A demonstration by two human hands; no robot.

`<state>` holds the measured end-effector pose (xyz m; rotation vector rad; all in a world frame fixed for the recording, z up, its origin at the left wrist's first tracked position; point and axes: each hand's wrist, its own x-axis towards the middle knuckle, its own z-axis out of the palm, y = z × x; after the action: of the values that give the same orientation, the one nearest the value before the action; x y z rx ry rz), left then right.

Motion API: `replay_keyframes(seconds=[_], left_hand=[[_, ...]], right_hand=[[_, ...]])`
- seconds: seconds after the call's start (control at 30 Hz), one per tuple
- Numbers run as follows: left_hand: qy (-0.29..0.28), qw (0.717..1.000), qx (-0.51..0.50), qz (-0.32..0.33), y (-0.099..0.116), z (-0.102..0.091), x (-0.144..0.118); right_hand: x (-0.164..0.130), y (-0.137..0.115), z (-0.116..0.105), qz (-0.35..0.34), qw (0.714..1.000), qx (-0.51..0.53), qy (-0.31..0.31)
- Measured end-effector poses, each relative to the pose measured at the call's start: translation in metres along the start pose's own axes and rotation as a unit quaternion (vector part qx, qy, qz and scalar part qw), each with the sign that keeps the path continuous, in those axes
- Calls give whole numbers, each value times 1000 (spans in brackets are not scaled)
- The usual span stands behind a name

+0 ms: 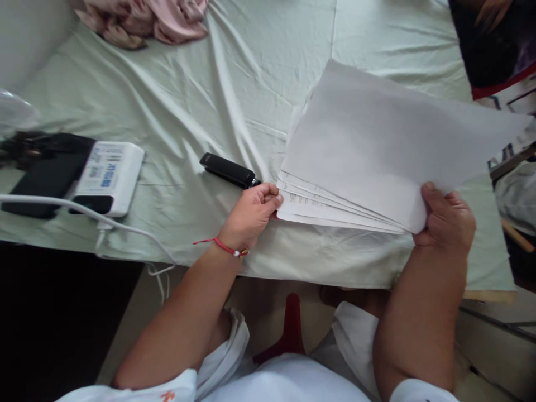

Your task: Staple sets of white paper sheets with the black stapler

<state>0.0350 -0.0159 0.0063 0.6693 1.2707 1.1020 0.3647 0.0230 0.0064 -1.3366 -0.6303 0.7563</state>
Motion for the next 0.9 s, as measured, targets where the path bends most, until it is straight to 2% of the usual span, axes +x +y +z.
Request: replay_keyframes(seconds=[0.2, 0.33, 0.43, 0.6, 0.77, 0.9], left_hand=[[8, 999, -46, -5, -2, -3, 2], [-11, 995, -97, -15, 0, -4, 1], [-24, 995, -95, 3, 0, -2, -1], [-18, 992, -60, 107, 1, -4, 0], [-26, 962, -58, 267, 9, -17, 4], [-24, 945, -66, 319, 9, -23, 4]], right_hand=[[-4, -5, -2, 18, 999, -7, -40], [-6, -6, -4, 12, 999, -18, -49], [-8, -7, -5, -2, 998, -25, -62], [-13, -9, -6, -40, 996, -7, -76], [-20, -13, -1, -59, 988, 29, -139], [-19, -11, -5, -84, 983, 41, -159]])
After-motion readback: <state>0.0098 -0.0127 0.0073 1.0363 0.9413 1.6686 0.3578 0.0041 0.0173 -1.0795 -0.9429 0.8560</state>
